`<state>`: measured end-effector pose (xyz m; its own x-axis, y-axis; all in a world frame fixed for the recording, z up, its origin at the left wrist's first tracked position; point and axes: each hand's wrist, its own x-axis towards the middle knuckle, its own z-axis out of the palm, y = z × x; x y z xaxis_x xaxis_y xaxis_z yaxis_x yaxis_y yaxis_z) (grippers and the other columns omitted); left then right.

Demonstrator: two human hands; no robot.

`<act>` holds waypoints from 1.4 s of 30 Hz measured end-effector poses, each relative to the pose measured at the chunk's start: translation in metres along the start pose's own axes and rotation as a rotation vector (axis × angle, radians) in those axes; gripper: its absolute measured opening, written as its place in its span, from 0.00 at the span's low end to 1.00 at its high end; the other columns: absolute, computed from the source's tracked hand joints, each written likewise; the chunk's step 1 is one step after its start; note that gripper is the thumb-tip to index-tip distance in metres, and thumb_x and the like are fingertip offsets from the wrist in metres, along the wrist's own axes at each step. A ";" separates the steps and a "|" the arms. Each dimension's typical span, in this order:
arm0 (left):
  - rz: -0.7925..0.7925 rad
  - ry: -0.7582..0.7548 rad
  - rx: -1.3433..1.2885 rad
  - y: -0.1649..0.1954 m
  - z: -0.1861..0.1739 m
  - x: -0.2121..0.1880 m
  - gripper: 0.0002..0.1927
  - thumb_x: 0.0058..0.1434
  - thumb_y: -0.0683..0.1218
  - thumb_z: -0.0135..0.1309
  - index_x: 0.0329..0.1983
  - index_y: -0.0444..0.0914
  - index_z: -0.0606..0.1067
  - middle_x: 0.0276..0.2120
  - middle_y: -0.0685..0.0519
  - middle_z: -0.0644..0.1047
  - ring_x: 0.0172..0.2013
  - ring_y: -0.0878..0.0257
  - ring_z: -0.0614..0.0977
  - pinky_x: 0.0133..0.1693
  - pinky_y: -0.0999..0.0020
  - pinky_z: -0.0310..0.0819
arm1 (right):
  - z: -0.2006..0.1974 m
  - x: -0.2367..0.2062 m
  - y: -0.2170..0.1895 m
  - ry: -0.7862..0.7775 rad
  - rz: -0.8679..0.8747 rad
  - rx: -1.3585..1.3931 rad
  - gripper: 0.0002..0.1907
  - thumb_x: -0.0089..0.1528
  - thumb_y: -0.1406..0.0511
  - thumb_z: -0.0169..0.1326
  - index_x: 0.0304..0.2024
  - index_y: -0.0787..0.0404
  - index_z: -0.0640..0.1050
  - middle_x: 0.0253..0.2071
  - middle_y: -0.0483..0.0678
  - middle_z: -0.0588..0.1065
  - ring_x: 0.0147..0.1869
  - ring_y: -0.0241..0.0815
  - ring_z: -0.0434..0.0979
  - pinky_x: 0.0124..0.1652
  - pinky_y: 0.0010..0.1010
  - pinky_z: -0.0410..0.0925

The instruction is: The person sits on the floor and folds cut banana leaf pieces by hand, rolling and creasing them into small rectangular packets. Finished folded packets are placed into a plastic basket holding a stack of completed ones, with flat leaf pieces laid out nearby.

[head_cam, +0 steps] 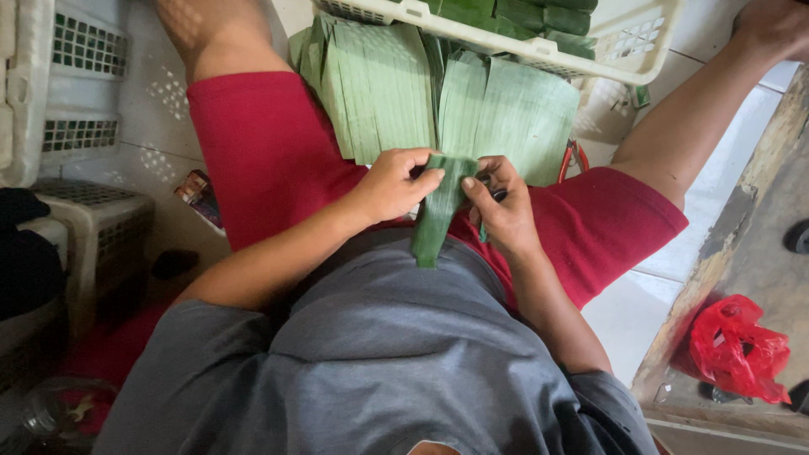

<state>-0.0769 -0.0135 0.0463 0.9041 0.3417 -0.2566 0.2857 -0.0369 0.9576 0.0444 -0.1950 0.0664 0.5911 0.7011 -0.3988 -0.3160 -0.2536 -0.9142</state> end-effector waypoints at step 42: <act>0.395 0.154 0.305 0.001 0.013 -0.037 0.10 0.61 0.46 0.62 0.42 0.35 0.78 0.40 0.46 0.80 0.44 0.47 0.80 0.46 0.56 0.75 | 0.005 -0.018 0.054 0.021 -0.098 -0.133 0.08 0.69 0.67 0.56 0.49 0.63 0.75 0.35 0.39 0.73 0.33 0.25 0.68 0.33 0.18 0.64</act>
<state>-0.1055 -0.0384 0.0544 0.9110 0.3798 0.1604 0.0331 -0.4551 0.8898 0.0135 -0.2181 0.0248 0.6300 0.7132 -0.3072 -0.1561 -0.2712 -0.9498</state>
